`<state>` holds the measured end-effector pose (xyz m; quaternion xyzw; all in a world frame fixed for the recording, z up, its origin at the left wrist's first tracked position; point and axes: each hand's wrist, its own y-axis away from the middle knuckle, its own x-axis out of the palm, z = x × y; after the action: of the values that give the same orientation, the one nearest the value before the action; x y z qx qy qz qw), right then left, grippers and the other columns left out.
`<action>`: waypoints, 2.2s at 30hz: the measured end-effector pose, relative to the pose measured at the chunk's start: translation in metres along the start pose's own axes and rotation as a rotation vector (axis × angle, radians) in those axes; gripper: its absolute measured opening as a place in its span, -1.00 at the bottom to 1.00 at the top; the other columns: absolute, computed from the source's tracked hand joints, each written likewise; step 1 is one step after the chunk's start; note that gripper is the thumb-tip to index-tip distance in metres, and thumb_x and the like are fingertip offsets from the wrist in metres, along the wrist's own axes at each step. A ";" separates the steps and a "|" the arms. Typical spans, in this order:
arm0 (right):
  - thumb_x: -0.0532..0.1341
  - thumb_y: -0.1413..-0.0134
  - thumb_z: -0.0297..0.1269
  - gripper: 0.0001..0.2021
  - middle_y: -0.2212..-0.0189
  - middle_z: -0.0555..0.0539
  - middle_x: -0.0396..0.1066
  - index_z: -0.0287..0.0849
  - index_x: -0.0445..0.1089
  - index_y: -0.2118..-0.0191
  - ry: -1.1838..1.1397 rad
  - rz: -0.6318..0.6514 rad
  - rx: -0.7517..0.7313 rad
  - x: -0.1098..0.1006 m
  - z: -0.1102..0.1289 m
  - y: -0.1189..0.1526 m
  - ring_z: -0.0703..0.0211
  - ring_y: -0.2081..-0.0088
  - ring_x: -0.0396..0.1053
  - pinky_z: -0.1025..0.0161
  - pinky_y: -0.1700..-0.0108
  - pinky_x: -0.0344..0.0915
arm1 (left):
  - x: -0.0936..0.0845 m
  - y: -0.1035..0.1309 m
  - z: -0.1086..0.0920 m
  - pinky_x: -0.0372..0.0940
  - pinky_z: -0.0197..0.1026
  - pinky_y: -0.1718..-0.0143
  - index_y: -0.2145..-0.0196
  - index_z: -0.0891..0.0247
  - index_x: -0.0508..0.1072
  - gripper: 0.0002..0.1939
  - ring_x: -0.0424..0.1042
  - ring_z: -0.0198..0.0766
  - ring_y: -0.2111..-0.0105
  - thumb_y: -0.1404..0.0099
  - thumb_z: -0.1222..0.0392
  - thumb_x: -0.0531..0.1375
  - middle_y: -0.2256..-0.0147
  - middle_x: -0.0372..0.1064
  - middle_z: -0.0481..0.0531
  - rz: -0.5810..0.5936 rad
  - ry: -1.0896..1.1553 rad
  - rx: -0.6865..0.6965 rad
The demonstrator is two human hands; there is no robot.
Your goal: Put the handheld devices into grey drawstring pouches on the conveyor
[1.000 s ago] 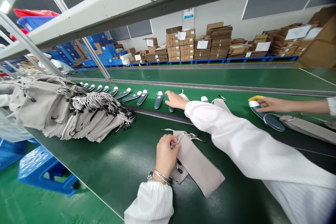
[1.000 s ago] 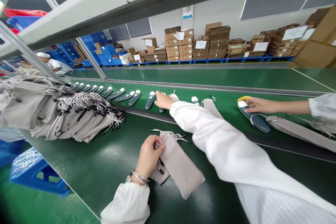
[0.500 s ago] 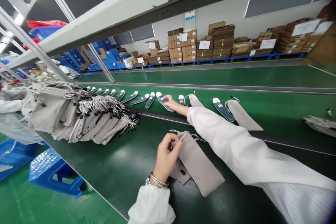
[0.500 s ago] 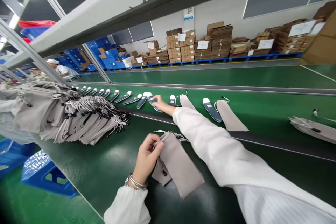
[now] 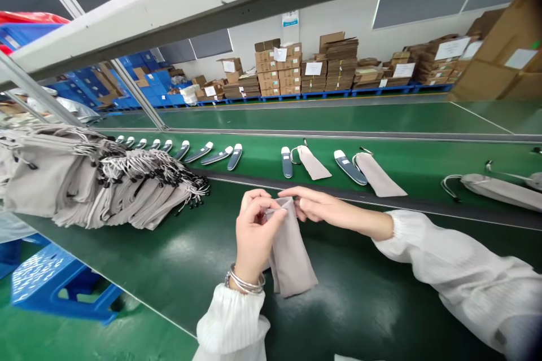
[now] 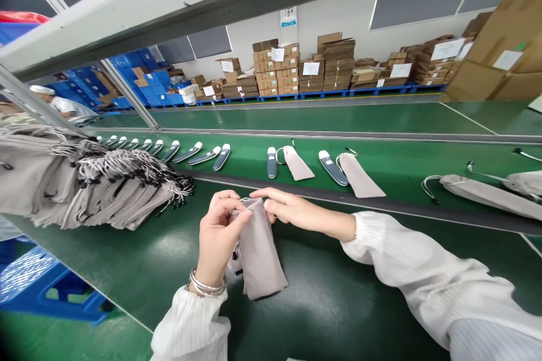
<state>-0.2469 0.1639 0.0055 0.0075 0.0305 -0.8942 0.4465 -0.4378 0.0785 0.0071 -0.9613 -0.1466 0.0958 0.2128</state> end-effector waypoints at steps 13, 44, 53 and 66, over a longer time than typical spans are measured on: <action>0.11 -0.29 -0.29 -0.88 0.53 0.17 0.07 -0.03 0.18 0.08 -0.089 -0.390 -0.475 -0.023 0.080 -0.061 0.38 0.61 -0.05 0.23 0.31 0.41 | -0.022 -0.020 0.073 0.25 -0.22 0.29 0.32 0.21 0.53 -0.89 0.36 -0.26 0.35 -0.29 0.24 0.17 0.31 0.44 0.01 0.224 -0.425 -0.158; 0.37 -0.05 -0.12 -0.10 0.16 -0.07 0.38 -0.05 -0.20 -0.35 -0.004 -0.263 -0.213 -0.007 -0.025 -0.083 0.10 0.18 0.42 0.12 0.11 0.37 | -0.014 -0.009 0.044 0.17 -0.23 0.23 0.44 0.22 0.36 -0.84 0.25 -0.29 0.35 -0.23 0.27 0.29 0.40 0.26 -0.09 0.255 -0.027 -0.085; 0.42 -0.04 -0.07 -0.18 0.12 -0.05 0.35 0.10 -0.14 -0.24 -0.220 -0.323 -0.304 0.010 -0.007 -0.039 0.10 0.15 0.44 0.03 0.05 0.42 | 0.008 -0.001 0.021 0.27 -0.18 0.16 0.45 0.20 0.50 -0.89 0.34 -0.24 0.28 -0.15 0.31 0.37 0.34 0.31 -0.03 0.269 -0.014 0.012; 0.19 -0.28 -0.11 -0.71 0.59 0.18 0.01 -0.13 0.25 0.00 -0.144 -0.090 0.009 0.013 0.010 0.003 0.34 0.57 -0.05 0.30 0.49 -0.06 | -0.006 -0.018 0.001 0.26 -0.32 0.36 0.44 0.24 0.47 -0.84 0.34 -0.37 0.36 -0.11 0.24 0.40 0.30 0.32 -0.04 -0.020 0.138 -0.083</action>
<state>-0.2523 0.1512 0.0148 -0.0563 -0.0053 -0.9118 0.4068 -0.4479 0.0925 0.0147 -0.9721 -0.1449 0.0209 0.1834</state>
